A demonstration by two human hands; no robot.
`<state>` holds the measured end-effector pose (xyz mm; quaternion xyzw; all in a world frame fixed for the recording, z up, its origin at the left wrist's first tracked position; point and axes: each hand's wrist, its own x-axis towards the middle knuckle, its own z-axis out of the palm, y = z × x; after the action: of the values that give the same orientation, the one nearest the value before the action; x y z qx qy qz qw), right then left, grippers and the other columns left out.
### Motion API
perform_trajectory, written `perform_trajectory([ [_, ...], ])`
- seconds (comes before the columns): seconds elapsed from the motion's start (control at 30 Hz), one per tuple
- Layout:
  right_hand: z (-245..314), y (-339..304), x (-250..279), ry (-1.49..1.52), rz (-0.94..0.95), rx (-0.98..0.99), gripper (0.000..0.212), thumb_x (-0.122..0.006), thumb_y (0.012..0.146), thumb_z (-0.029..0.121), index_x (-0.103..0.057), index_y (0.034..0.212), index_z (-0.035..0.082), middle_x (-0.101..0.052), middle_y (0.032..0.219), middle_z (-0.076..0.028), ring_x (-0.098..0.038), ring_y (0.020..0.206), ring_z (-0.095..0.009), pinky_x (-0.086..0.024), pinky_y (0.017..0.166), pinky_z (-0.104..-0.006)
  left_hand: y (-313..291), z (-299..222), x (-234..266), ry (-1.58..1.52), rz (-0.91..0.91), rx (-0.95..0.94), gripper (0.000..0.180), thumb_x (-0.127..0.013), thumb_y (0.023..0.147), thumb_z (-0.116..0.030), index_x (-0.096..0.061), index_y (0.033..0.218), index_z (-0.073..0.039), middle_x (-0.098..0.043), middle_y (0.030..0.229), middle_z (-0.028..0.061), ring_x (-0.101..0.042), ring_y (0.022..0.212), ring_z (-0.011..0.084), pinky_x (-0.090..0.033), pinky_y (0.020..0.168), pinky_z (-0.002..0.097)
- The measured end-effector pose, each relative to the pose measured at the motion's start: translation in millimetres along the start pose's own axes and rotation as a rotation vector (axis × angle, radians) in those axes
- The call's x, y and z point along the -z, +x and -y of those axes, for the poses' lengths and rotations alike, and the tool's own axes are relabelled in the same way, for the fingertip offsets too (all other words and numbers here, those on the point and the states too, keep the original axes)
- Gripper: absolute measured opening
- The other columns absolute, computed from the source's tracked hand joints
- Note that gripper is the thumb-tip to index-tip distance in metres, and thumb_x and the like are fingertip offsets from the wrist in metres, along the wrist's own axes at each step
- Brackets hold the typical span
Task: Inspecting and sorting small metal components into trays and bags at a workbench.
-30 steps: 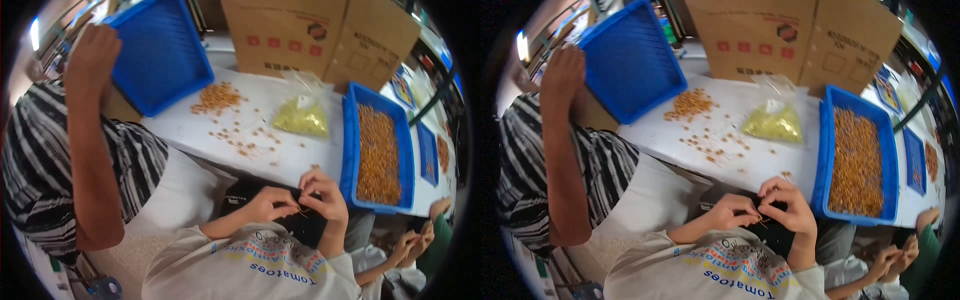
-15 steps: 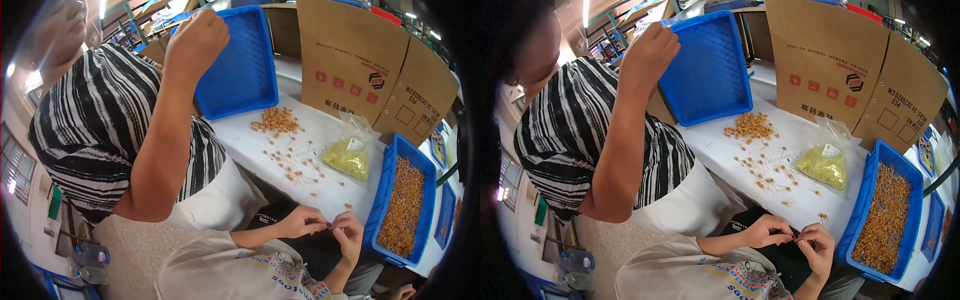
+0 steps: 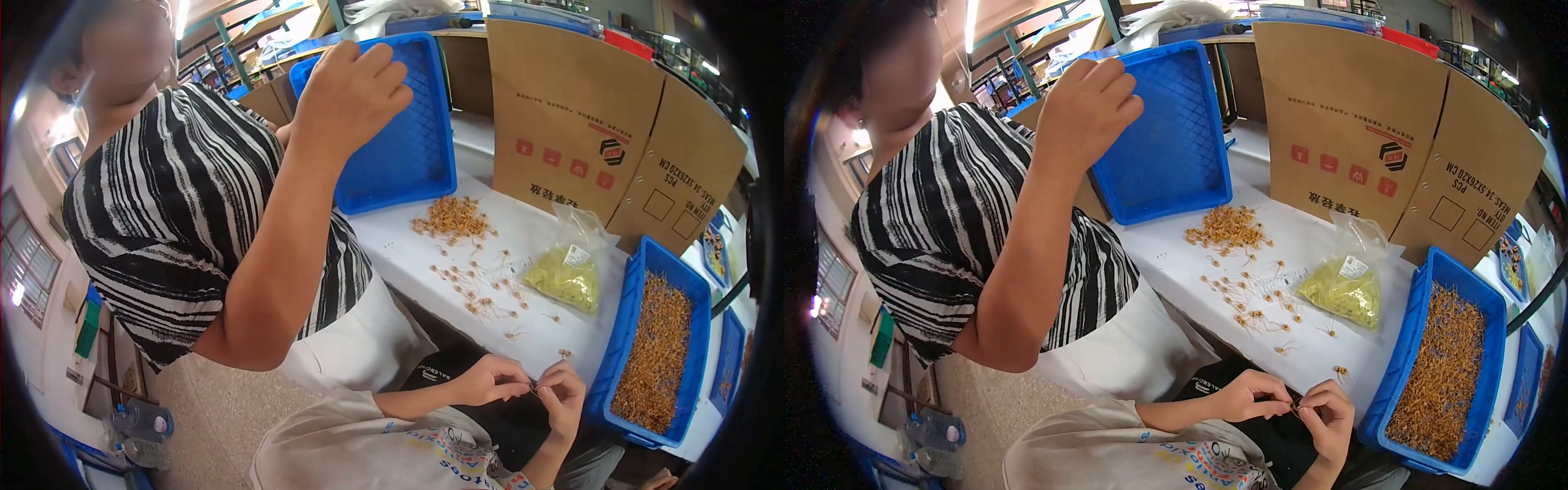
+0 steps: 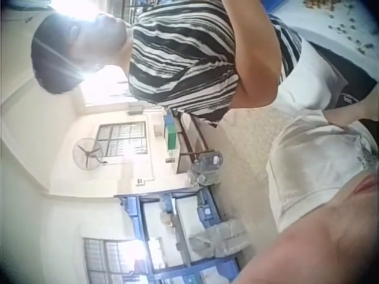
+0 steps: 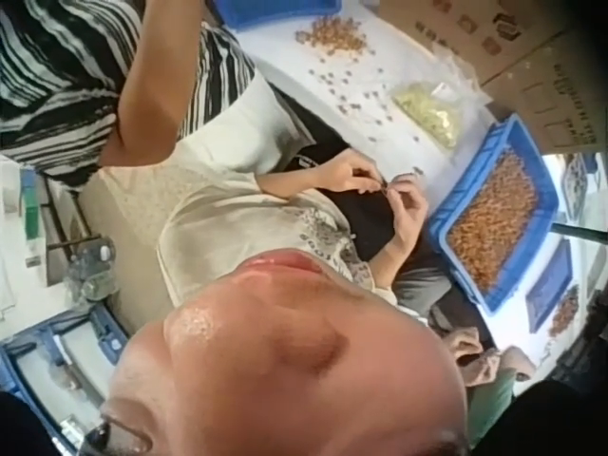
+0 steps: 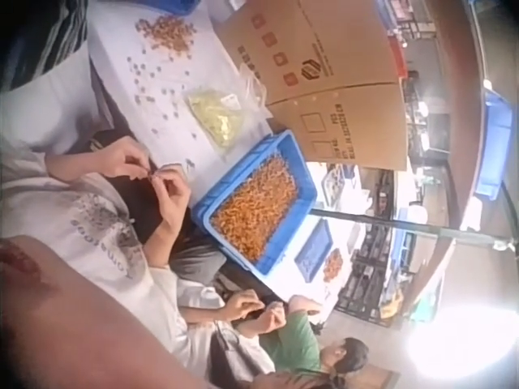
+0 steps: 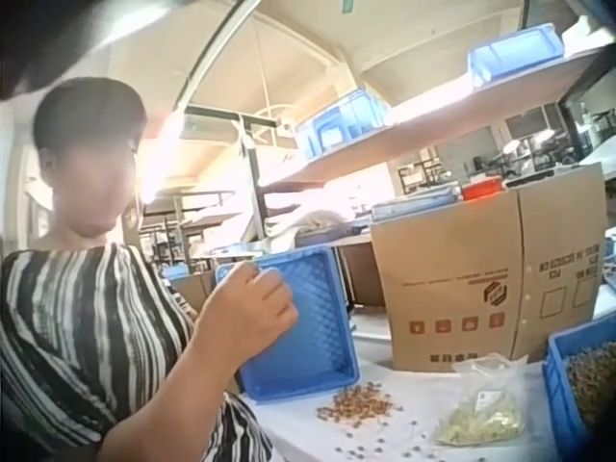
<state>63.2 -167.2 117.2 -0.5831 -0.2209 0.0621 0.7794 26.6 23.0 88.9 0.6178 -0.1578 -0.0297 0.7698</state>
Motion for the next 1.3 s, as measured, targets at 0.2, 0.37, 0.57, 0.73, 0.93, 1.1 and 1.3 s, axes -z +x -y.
perform_trajectory([
  [0.2,-3,-4,-3,-0.039,-0.130,0.066,0.008,-0.070,0.075,0.004,-0.069,0.081,0.000,-0.059,0.097,-0.011,-0.047,0.073,-0.016,-0.037,0.066,-0.0245,0,0,1,0.040,0.024,-0.007,0.005,-0.067,0.087,0.003,-0.068,0.092,0.002,-0.066,0.083,0.0082,-0.055,0.063,0.0131,-0.045,0.059,0.0223],
  [0.37,0,-1,-17,-0.083,-0.240,0.114,0.008,-0.070,0.075,0.004,-0.068,0.081,0.000,-0.058,0.101,-0.011,-0.046,0.074,-0.016,-0.038,0.066,-0.0249,1,0,0,0.057,0.019,-0.010,0.005,-0.067,0.087,0.003,-0.068,0.091,0.002,-0.066,0.083,0.0075,-0.054,0.062,0.0125,-0.044,0.059,0.0222],
  [0.57,4,-2,-29,-0.135,-0.370,0.181,0.008,-0.070,0.075,0.005,-0.067,0.081,0.001,-0.056,0.106,-0.011,-0.045,0.075,-0.017,-0.038,0.067,-0.0254,2,-1,6,-0.001,-0.036,0.040,0.005,-0.067,0.087,0.003,-0.068,0.092,0.002,-0.066,0.083,0.0066,-0.054,0.063,0.0119,-0.044,0.059,0.0221],
  [0.73,-8,-10,-17,-0.264,-0.235,0.198,0.008,-0.070,0.073,0.004,-0.068,0.081,0.002,-0.053,0.114,-0.012,-0.043,0.075,-0.017,-0.038,0.068,-0.0259,2,3,6,0.008,-0.046,0.024,0.005,-0.066,0.088,0.002,-0.068,0.092,0.002,-0.066,0.084,0.0063,-0.054,0.065,0.0118,-0.044,0.060,0.0220],
  [0.93,-14,-12,-15,-0.355,-0.192,0.225,0.007,-0.071,0.072,0.003,-0.070,0.078,0.002,-0.053,0.115,-0.012,-0.043,0.075,-0.016,-0.039,0.070,-0.0266,2,3,-3,0.067,-0.088,-0.034,0.004,-0.065,0.090,-0.002,-0.068,0.087,-0.001,-0.063,0.076,0.0017,-0.048,0.060,0.0098,-0.038,0.056,0.0214],
  [1.1,-11,-10,-16,-0.321,-0.215,0.200,0.005,-0.072,0.072,0.003,-0.071,0.077,0.002,-0.052,0.112,-0.011,-0.043,0.076,-0.016,-0.039,0.072,-0.0272,3,5,2,0.129,-0.062,-0.038,0.006,-0.067,0.087,0.002,-0.069,0.093,0.002,-0.066,0.084,0.0056,-0.054,0.067,0.0115,-0.043,0.062,0.0214],
  [1.3,-9,-11,-18,-0.363,-0.238,0.172,0.005,-0.072,0.073,0.004,-0.071,0.077,0.002,-0.052,0.109,-0.010,-0.042,0.077,-0.016,-0.039,0.073,-0.0269,3,5,3,0.197,-0.057,-0.054,0.006,-0.067,0.087,0.002,-0.069,0.094,0.002,-0.066,0.084,0.0053,-0.054,0.067,0.0116,-0.043,0.063,0.0217],
])
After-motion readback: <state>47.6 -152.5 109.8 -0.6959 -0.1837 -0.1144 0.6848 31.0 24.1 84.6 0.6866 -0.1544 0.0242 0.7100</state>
